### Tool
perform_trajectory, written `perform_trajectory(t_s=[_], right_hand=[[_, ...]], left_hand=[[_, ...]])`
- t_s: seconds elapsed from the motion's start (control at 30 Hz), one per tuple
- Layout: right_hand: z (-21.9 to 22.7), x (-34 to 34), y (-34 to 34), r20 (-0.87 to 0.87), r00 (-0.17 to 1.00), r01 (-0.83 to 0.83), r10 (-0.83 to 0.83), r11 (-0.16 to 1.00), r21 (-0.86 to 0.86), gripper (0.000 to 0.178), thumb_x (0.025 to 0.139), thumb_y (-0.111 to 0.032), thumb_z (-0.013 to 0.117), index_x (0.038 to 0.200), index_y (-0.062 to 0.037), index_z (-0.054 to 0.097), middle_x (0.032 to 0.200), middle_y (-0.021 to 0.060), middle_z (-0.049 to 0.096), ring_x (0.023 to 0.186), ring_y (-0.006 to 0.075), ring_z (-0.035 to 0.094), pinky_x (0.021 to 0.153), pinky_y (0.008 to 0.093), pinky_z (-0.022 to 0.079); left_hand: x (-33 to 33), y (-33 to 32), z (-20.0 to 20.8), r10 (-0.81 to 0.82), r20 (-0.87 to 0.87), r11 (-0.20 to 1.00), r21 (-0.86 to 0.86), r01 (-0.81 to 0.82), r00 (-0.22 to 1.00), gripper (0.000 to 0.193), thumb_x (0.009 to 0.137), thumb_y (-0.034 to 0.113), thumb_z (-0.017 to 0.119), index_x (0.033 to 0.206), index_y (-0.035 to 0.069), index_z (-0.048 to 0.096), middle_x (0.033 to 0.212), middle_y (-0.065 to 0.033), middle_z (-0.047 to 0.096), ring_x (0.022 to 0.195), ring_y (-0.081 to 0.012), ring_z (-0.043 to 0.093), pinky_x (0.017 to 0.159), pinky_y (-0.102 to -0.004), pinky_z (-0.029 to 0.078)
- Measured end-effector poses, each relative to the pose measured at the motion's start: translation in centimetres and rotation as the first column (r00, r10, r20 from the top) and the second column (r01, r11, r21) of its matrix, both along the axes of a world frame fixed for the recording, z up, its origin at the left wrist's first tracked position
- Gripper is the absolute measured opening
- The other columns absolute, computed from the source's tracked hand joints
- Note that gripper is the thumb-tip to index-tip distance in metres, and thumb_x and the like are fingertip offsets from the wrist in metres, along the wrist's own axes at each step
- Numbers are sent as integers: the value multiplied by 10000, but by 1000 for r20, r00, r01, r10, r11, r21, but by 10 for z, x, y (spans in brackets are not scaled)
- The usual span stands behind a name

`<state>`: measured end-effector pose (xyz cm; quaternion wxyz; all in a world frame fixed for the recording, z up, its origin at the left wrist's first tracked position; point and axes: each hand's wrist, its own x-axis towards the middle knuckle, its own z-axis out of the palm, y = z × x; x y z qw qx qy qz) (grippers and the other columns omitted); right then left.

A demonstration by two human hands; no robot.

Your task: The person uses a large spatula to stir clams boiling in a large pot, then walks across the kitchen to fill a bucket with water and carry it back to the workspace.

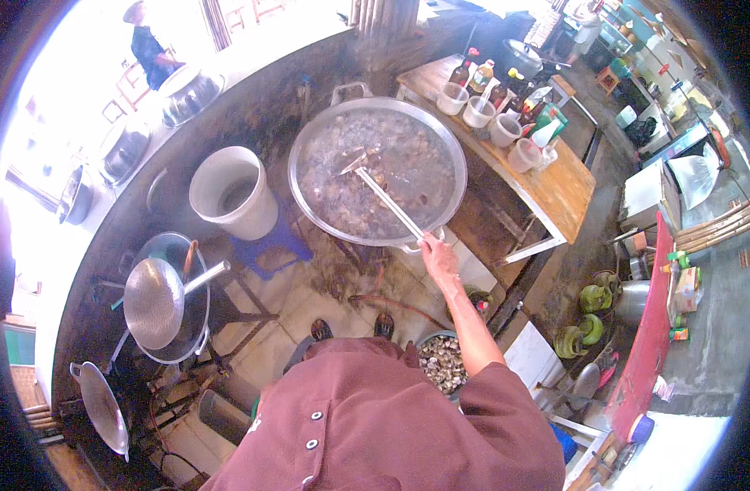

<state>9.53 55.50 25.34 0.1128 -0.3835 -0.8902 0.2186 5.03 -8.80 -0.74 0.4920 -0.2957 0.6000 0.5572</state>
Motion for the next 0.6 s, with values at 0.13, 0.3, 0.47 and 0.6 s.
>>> perform_trajectory(t_s=[0.13, 0.3, 0.47, 0.6], right_hand=[[6, 39, 18, 109, 992, 60, -59, 998, -9, 386, 915, -373, 567, 1269, -223, 599, 928, 179, 682, 867, 383, 656, 734, 472, 514], [13, 90, 31, 95, 994, 61, -61, 998, 7, 400, 908, -397, 578, 1265, -219, 603, 909, 179, 684, 852, 371, 665, 732, 461, 522], [12, 127, 32, 159, 974, 166, -159, 986, -31, 408, 913, -402, 562, 1254, -183, 612, 920, 200, 677, 867, 380, 660, 746, 466, 514], [29, 156, 26, 175, 959, 239, -225, 969, -66, 408, 901, -412, 573, 1230, -177, 630, 882, 188, 686, 843, 366, 669, 735, 453, 518]], left_hand=[[6, -3, -11, -253, -109, 967, -67, 247, 961, 426, 955, 319, 461, 1283, 47, 483, 1139, -146, 614, 867, -247, 612, 703, -382, 515], [-11, 24, 12, -472, -218, 882, -131, 453, 854, 451, 962, 318, 440, 1322, 47, 461, 1180, -147, 601, 906, -253, 608, 733, -396, 518], [-35, 63, 51, -590, -329, 806, -195, 559, 737, 476, 969, 317, 419, 1362, 48, 438, 1221, -147, 588, 946, -259, 603, 763, -410, 522], [-55, 89, 70, -387, -183, 920, -134, 367, 904, 489, 974, 328, 396, 1373, 47, 430, 1241, -144, 581, 945, -253, 603, 748, -398, 519]])
